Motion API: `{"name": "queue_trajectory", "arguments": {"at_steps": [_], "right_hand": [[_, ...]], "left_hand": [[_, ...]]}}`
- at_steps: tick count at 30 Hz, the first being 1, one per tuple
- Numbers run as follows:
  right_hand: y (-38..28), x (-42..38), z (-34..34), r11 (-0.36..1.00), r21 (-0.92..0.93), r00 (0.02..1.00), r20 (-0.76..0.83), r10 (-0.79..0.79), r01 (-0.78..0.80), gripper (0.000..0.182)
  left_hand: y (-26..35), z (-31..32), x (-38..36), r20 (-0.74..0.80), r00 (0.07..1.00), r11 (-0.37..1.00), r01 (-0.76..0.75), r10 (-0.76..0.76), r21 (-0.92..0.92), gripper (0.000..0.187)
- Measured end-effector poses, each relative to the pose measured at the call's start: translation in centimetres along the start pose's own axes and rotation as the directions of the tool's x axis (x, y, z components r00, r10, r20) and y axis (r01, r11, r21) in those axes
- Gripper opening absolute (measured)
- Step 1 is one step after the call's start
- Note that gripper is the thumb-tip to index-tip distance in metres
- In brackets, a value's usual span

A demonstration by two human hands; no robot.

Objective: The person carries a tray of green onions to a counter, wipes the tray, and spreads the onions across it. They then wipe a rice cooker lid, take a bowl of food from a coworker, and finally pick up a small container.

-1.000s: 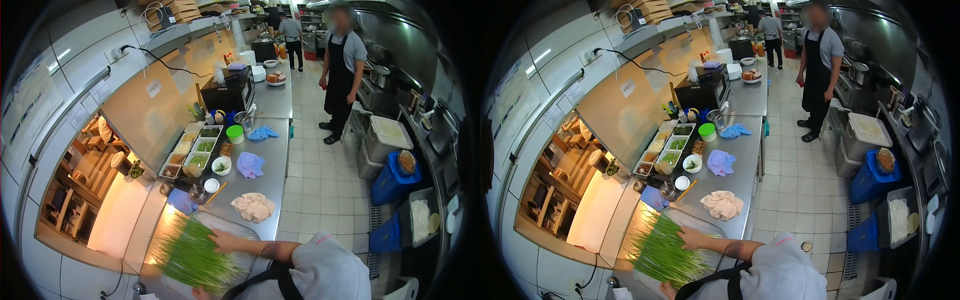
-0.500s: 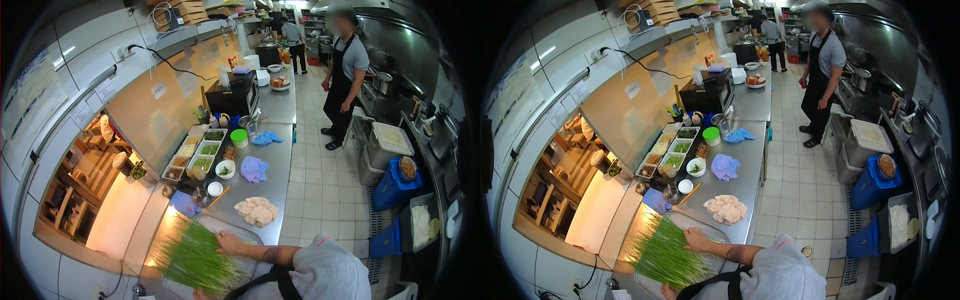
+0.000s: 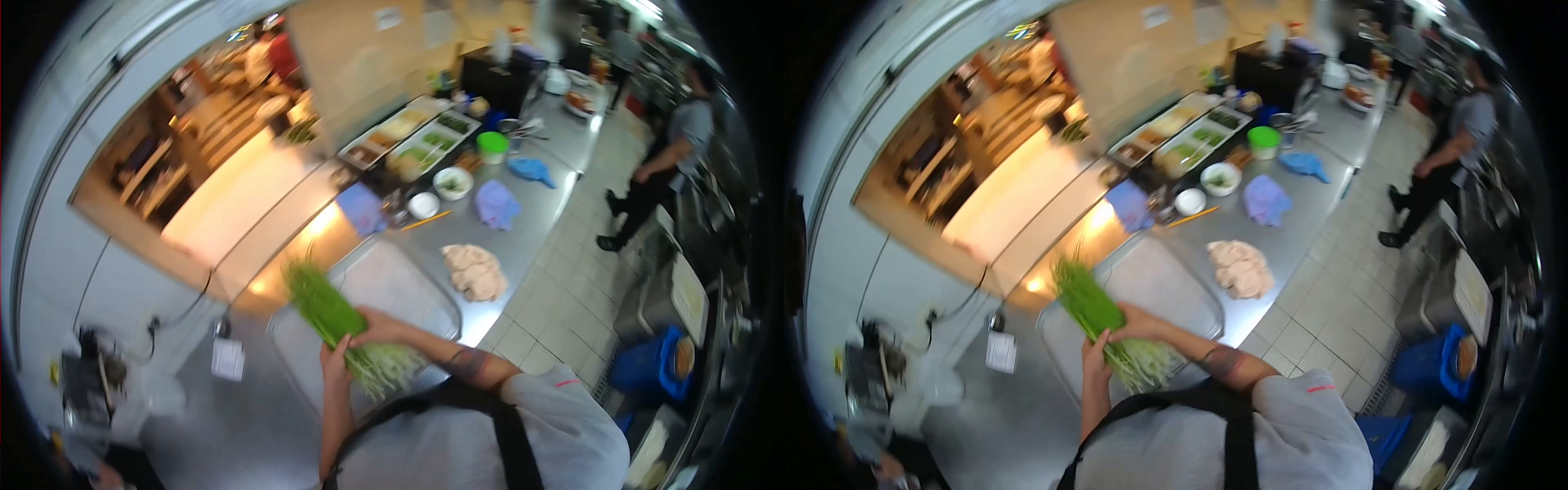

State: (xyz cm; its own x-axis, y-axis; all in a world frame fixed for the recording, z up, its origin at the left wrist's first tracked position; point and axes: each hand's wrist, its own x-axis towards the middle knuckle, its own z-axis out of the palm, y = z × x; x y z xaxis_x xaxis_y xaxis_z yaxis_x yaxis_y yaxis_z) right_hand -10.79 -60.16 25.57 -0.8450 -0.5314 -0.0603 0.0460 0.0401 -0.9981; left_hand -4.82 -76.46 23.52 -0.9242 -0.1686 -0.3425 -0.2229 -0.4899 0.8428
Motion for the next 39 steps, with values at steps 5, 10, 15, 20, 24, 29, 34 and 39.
{"name": "queue_trajectory", "arguments": {"at_steps": [5, 10, 15, 20, 24, 29, 34, 39], "right_hand": [[0.8, 1.2, -1.9, 0.961, 0.245, 0.989, 0.101, 0.104, -0.126, 0.061], [3.5, 2.2, -3.4, 0.927, -0.291, 0.962, -0.207, 0.18, -0.236, 0.055], [7.6, 2.6, 0.5, 0.967, -0.216, 0.988, -0.096, 0.12, -0.139, 0.061], [2.3, 1.0, 4.1, 0.992, 0.072, 0.994, 0.001, 0.107, -0.107, 0.07], [-0.7, 0.3, 1.4, 0.952, 0.302, 0.999, 0.027, 0.047, -0.053, 0.065], [1.5, 1.5, -0.6, 0.956, 0.236, 0.984, -0.008, 0.18, -0.173, 0.061], [4.2, 1.3, -1.2, 0.977, -0.151, 0.961, -0.255, 0.109, -0.15, 0.068], [7.1, 2.3, 4.3, 0.997, 0.067, 0.994, -0.097, 0.051, -0.045, 0.082]], "left_hand": [[3.6, -3.3, -3.5, -0.18, 0.977, 0.981, 0.142, -0.117, 0.133, 0.039], [-0.3, -11.8, -1.3, -0.277, 0.958, 0.923, 0.038, 0.076, 0.384, 0.038], [0.6, -7.1, -0.4, -0.29, 0.956, 0.984, 0.087, -0.039, 0.157, 0.04], [-0.3, -3.2, 1.7, -0.124, 0.991, 0.999, 0.049, -0.048, 0.008, 0.042], [3.6, -2.7, -0.4, 0.044, 0.998, 0.996, -0.037, 0.034, 0.075, 0.043], [4.5, -7.7, 0.1, -0.082, 0.996, 0.912, 0.018, 0.017, 0.409, 0.046], [1.6, -11.1, 0.2, -0.282, 0.935, 0.736, 0.036, 0.214, 0.676, 0.049], [-0.4, -5.6, 1.5, -0.141, 0.989, 0.957, 0.088, -0.05, 0.275, 0.044]]}}
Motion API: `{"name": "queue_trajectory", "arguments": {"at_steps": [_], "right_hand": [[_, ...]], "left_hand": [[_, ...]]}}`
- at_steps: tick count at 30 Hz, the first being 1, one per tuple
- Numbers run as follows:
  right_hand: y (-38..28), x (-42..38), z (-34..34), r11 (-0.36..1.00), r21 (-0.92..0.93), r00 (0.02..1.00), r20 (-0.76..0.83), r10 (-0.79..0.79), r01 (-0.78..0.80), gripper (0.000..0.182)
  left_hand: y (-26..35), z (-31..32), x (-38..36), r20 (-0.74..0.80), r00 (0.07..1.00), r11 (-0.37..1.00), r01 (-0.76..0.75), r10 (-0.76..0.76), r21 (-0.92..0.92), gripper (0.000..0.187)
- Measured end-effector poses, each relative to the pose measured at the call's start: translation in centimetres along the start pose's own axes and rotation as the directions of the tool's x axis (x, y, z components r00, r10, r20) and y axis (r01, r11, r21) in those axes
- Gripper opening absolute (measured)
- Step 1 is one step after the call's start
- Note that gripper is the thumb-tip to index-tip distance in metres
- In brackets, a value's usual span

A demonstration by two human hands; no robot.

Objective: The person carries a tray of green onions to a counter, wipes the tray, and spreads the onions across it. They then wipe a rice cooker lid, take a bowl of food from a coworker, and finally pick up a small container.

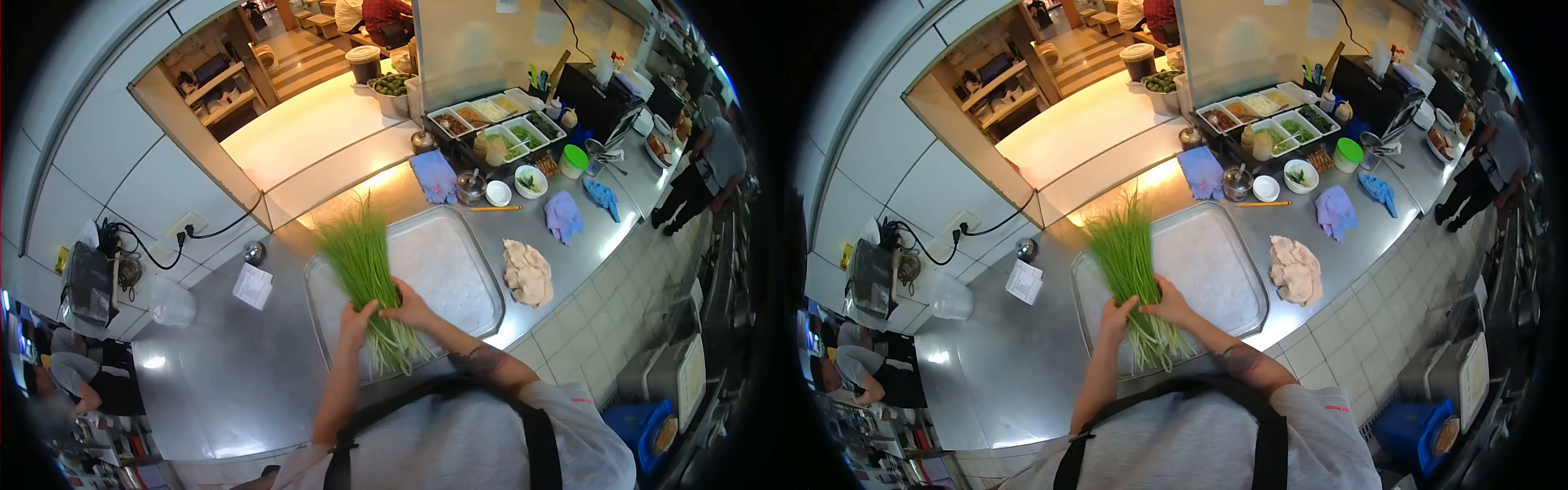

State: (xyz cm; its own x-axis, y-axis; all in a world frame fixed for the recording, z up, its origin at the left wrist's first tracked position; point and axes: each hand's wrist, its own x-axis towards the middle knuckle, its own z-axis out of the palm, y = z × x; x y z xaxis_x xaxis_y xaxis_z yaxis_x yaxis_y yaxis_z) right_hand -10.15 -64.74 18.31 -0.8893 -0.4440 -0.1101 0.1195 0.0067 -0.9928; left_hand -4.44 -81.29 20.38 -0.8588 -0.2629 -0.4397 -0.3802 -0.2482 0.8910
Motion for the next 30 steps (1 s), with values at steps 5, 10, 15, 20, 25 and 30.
{"name": "queue_trajectory", "arguments": {"at_steps": [5, 10, 15, 20, 25, 30], "right_hand": [[-6.7, -1.8, -1.7, 0.975, 0.221, 0.997, 0.071, -0.017, 0.0, 0.09], [-6.1, -2.6, -6.6, 0.887, -0.447, 0.974, -0.124, -0.19, 0.116, 0.085], [-4.5, -3.7, -7.6, 0.747, -0.664, 0.903, -0.294, -0.314, 0.044, 0.071], [-4.9, -2.9, -6.2, 0.514, -0.803, 0.869, 0.009, -0.496, 0.301, 0.04], [-5.0, -1.4, -4.4, 0.369, -0.924, 0.873, -0.099, -0.478, 0.097, 0.024], [-5.4, 3.9, -0.7, 0.435, -0.834, 0.902, 0.157, -0.402, 0.339, 0.022]], "left_hand": [[2.3, 1.2, -1.7, 0.077, 0.995, 0.977, -0.043, 0.061, -0.207, 0.036], [1.3, -2.5, -2.4, -0.093, 0.988, 0.968, -0.1, 0.124, 0.229, 0.052], [1.5, -1.2, -5.1, -0.231, 0.818, 0.623, -0.186, 0.527, 0.76, 0.064], [2.6, 0.5, -5.3, 0.166, 0.839, 0.218, -0.317, 0.518, 0.923, 0.054], [1.0, -0.2, -4.8, 0.155, 0.881, 0.27, -0.298, 0.447, 0.915, 0.049], [-0.5, -0.3, -4.9, 0.145, 0.882, 0.314, -0.307, 0.448, 0.898, 0.055]]}}
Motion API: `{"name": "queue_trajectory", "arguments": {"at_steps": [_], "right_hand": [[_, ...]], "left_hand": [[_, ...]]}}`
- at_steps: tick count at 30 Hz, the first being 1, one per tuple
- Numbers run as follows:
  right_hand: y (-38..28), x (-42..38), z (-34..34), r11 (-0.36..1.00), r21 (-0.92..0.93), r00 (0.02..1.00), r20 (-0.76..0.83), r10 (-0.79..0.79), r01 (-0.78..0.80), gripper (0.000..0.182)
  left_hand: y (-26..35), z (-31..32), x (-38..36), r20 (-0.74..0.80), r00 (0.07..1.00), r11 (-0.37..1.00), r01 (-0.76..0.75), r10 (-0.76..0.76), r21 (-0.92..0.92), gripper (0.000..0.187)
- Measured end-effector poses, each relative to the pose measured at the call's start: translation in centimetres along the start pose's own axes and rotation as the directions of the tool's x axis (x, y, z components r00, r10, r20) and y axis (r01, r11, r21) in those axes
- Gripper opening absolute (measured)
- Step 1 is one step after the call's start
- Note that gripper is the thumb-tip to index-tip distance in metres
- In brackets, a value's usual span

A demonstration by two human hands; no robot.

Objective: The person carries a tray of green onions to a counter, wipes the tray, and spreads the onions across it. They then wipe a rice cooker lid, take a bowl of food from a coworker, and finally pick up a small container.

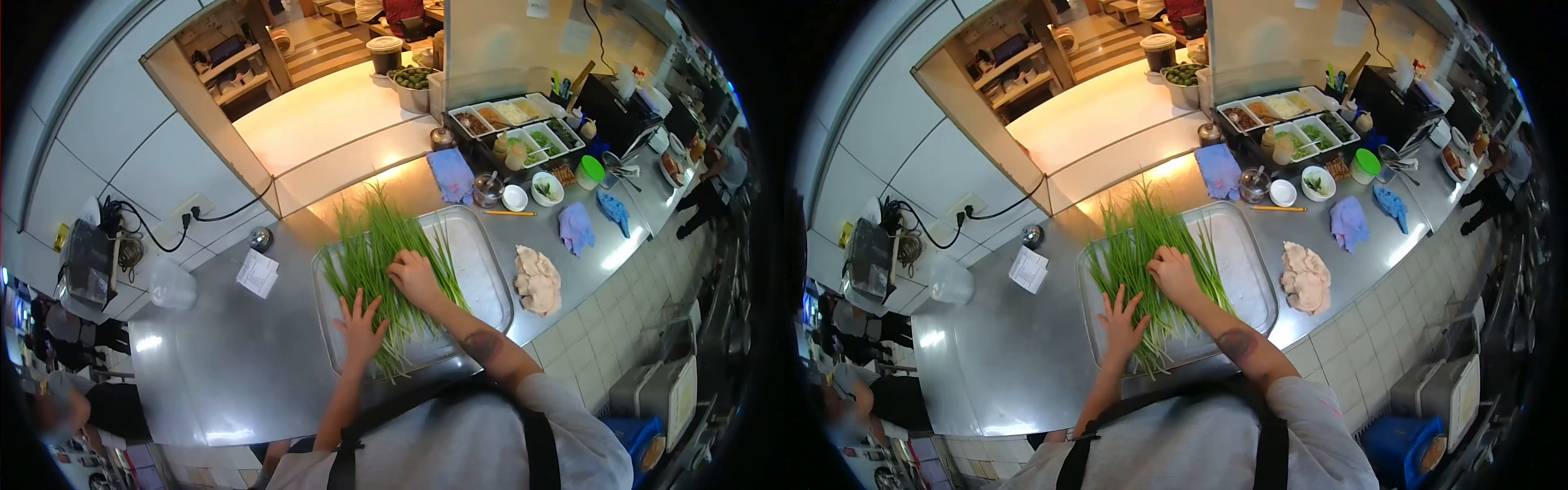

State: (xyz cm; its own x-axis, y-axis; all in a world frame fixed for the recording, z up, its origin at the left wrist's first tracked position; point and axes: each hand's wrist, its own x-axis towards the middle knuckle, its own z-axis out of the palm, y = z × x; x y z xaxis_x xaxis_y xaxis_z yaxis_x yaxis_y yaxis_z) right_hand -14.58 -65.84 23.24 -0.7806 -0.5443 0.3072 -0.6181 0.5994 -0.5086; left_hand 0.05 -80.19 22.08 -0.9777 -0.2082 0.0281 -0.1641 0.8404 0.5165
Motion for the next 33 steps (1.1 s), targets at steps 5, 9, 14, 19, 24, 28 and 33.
{"name": "queue_trajectory", "arguments": {"at_steps": [5, 9, 14, 19, 24, 28, 33], "right_hand": [[0.0, 2.7, 2.3, 0.994, -0.097, 0.997, 0.064, 0.045, -0.039, 0.025], [0.6, 2.8, 3.1, 0.987, -0.127, 0.992, 0.072, 0.107, -0.097, 0.026], [1.0, 3.3, 3.4, 0.989, -0.055, 0.986, 0.088, 0.143, -0.139, 0.019], [0.9, 3.7, 2.8, 0.974, 0.053, 0.969, 0.125, 0.212, -0.22, 0.013], [0.6, 4.2, 2.7, 0.952, 0.061, 0.946, 0.146, 0.288, -0.299, 0.012], [0.8, 5.4, 2.8, 0.854, 0.319, 0.909, 0.077, 0.409, -0.411, 0.016], [2.9, 5.9, -2.6, 0.64, 0.697, 0.877, -0.033, 0.48, -0.324, 0.011]], "left_hand": [[-0.7, 0.8, 0.0, -0.041, 0.999, 1.0, -0.006, 0.006, 0.001, 0.056], [-0.7, 1.1, -0.1, -0.052, 0.999, 0.999, 0.006, -0.009, -0.04, 0.056], [-0.8, 1.0, 0.0, -0.029, 0.999, 0.999, 0.035, -0.036, -0.029, 0.056], [-1.0, 1.3, -0.1, -0.035, 0.999, 0.999, 0.035, -0.036, -0.031, 0.056], [-0.8, 1.2, 0.1, -0.037, 0.999, 0.999, 0.032, -0.032, -0.023, 0.057], [-1.1, 1.5, 0.0, -0.055, 0.998, 0.999, 0.023, -0.024, -0.024, 0.057], [-0.3, 1.0, 0.0, -0.055, 0.998, 0.999, 0.028, -0.03, -0.04, 0.057]]}}
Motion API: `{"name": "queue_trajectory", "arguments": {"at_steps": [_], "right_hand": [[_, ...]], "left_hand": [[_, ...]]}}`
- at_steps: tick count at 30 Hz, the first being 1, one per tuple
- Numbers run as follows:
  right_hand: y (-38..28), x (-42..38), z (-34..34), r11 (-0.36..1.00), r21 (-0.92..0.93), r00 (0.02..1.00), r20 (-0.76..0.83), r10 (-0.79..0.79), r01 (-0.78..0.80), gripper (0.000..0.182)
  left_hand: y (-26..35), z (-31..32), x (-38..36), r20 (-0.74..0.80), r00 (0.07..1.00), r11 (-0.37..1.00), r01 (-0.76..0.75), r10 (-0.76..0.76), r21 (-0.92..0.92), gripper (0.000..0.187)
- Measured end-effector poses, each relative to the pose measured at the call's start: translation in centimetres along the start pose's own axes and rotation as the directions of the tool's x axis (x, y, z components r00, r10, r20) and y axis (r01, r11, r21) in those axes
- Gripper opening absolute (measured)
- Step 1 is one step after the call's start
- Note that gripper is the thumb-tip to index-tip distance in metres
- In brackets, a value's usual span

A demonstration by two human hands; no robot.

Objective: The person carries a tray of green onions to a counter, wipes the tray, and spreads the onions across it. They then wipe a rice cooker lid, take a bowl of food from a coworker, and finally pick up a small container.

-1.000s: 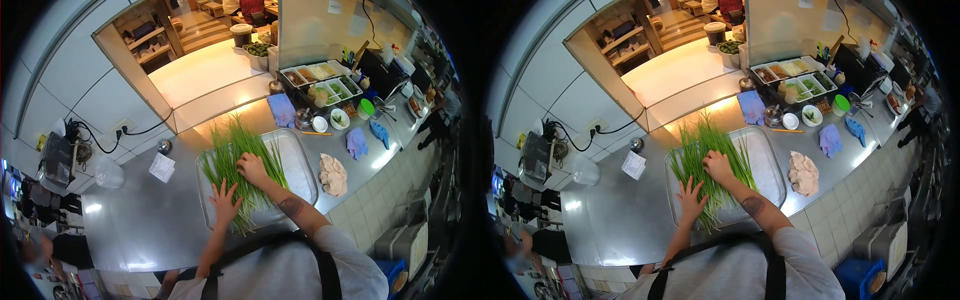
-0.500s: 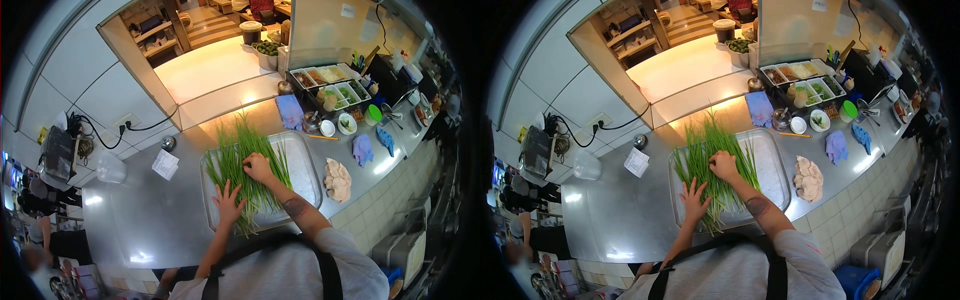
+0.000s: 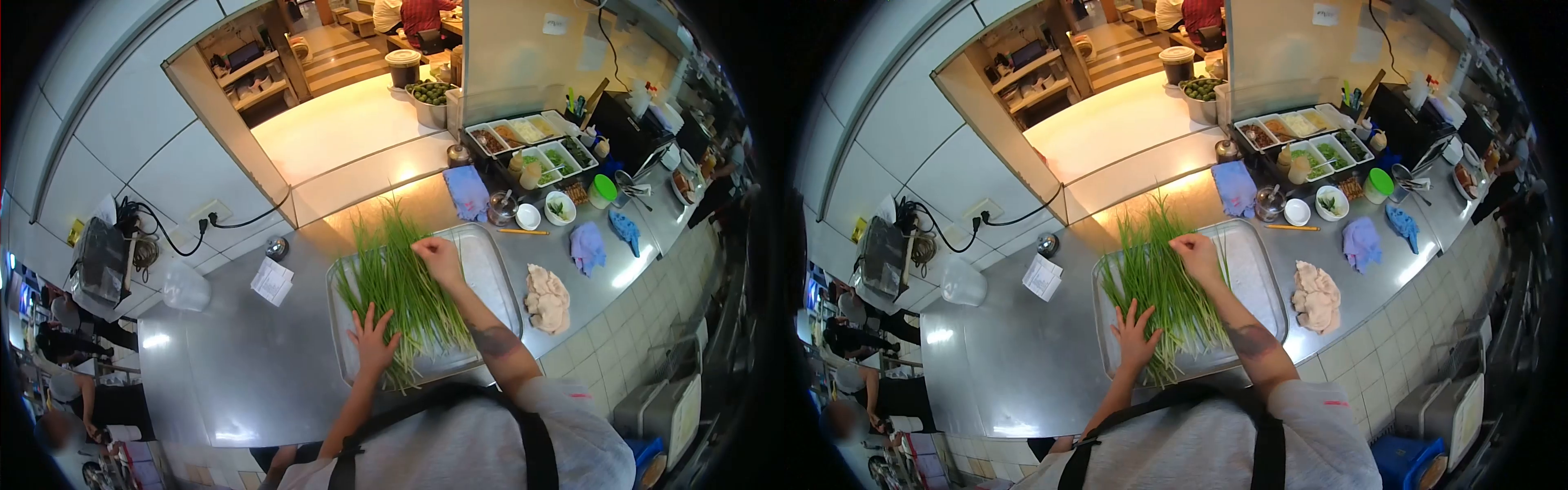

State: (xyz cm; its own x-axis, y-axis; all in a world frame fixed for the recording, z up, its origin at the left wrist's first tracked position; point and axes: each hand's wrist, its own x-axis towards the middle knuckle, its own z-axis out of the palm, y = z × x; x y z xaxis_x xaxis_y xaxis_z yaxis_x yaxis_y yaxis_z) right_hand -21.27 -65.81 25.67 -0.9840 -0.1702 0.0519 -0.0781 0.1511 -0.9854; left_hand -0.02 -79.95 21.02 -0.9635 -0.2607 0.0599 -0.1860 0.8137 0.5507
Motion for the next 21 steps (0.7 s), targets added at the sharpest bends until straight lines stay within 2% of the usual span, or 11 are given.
{"name": "queue_trajectory", "arguments": {"at_steps": [2, 4, 6, 7, 10, 11, 13, 15, 16, 18, 21], "right_hand": [[-2.3, -2.4, -5.4, 0.962, -0.135, 0.966, -0.07, -0.25, 0.239, 0.014], [-4.9, -6.5, -11.9, 0.928, -0.295, 0.955, -0.121, -0.271, 0.226, 0.011], [-4.5, -11.8, -18.5, 0.924, -0.382, 0.949, -0.284, -0.138, 0.02, 0.013], [-2.7, -14.4, -22.0, 0.817, -0.564, 0.874, -0.33, -0.356, 0.119, 0.013], [0.8, -25.1, -30.8, 0.738, -0.558, 0.813, -0.582, -0.02, -0.38, 0.023], [0.8, -28.5, -32.7, 0.655, -0.534, 0.746, -0.662, 0.07, -0.535, 0.027], [1.7, -34.8, -36.0, 0.345, -0.567, 0.609, -0.793, 0.018, -0.748, 0.028], [2.5, -40.9, -39.1, 0.24, -0.476, 0.483, -0.875, -0.033, -0.846, 0.021], [2.4, -43.0, -40.8, 0.09, -0.394, 0.4, -0.914, 0.073, -0.915, 0.018], [8.5, -48.5, -44.5, -0.236, -0.267, 0.311, -0.934, -0.174, -0.934, 0.016], [5.7, -48.9, -45.2, -0.192, -0.123, 0.098, -0.986, 0.136, -0.974, 0.024]], "left_hand": [[0.1, -0.1, -0.2, -0.002, 1.0, 1.0, 0.0, 0.0, -0.004, 0.058], [0.4, -0.6, -0.4, -0.01, 1.0, 1.0, -0.002, 0.002, -0.015, 0.057], [0.8, -1.2, -0.7, -0.027, 0.999, 1.0, -0.018, 0.018, 0.002, 0.057], [0.9, -1.5, -1.1, -0.041, 0.999, 0.999, -0.031, 0.032, 0.022, 0.057], [1.3, -1.1, -2.4, -0.057, 0.996, 0.997, -0.064, 0.066, 0.038, 0.058], [1.6, -0.8, -2.8, -0.062, 0.995, 0.997, -0.075, 0.076, 0.028, 0.058], [2.8, -0.5, -2.4, -0.058, 0.99, 0.992, -0.127, 0.128, 0.013, 0.059], [4.5, 0.3, -2.7, -0.03, 0.982, 0.982, -0.188, 0.188, -0.005, 0.059], [5.5, 0.8, -2.6, -0.016, 0.974, 0.974, -0.228, 0.228, -0.009, 0.059], [7.5, 1.3, -2.2, 0.006, 0.956, 0.956, -0.292, 0.292, -0.004, 0.059], [10.1, 2.5, -2.2, 0.063, 0.952, 0.952, -0.304, 0.301, 0.041, 0.058]]}}
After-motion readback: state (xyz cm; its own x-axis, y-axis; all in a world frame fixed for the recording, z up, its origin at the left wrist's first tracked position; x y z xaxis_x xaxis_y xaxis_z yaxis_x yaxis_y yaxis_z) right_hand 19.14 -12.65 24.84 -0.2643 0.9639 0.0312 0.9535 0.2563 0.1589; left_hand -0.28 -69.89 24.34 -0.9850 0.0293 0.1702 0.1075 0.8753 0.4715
